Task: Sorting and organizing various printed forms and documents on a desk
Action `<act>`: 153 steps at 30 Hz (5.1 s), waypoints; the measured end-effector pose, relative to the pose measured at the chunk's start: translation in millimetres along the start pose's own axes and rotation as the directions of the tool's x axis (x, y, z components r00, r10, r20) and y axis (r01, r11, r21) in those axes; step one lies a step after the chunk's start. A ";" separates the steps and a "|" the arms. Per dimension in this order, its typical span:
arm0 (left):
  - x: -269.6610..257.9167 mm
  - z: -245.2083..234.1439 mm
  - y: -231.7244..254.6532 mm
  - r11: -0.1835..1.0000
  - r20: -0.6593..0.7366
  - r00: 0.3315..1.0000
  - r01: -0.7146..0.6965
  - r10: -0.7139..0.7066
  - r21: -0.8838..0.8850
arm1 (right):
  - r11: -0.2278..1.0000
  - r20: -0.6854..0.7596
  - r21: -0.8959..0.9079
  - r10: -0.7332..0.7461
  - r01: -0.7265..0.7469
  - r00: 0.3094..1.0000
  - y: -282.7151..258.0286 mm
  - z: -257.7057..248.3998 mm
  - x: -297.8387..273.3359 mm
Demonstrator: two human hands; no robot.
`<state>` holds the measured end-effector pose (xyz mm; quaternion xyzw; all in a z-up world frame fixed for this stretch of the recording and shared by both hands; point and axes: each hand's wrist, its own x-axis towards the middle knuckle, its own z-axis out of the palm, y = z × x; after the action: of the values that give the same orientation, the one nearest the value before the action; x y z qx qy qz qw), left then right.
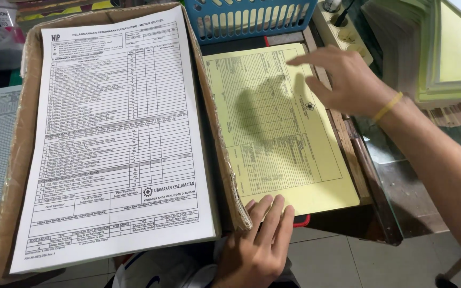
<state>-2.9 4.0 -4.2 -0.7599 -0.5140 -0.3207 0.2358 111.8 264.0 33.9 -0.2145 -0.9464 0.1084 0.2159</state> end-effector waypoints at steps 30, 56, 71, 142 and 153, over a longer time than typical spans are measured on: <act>-10.2 -54.2 -5.3 0.997 -0.204 0.979 -0.021 0.004 -0.079 | 0.994 -0.079 -0.080 -0.084 0.078 0.993 -41.5 -3.1 28.7; -5.4 -231.9 -92.8 0.931 -0.157 0.981 0.161 -0.115 0.329 | 0.962 -0.265 -0.121 -0.268 0.244 0.926 -279.6 -35.7 -29.0; -89.3 -298.4 -136.2 0.916 -0.388 0.894 0.331 -0.227 0.227 | 0.974 -0.432 -0.073 -0.224 0.213 0.874 -390.7 20.4 13.7; -210.1 -252.1 -254.6 0.819 -0.364 0.765 0.574 -0.532 0.009 | 0.952 -0.085 0.186 -0.231 0.243 0.969 -469.7 161.0 118.2; -97.9 -249.0 -177.4 0.960 -0.293 0.915 0.263 -0.279 -0.093 | 0.880 0.120 -0.236 -0.394 0.411 0.911 -324.2 43.9 -17.1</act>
<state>-255.3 -165.1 99.5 -0.6291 -0.5635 -0.4760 0.2454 -10.7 -35.4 85.6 -0.0355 -0.9830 -0.0548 0.1718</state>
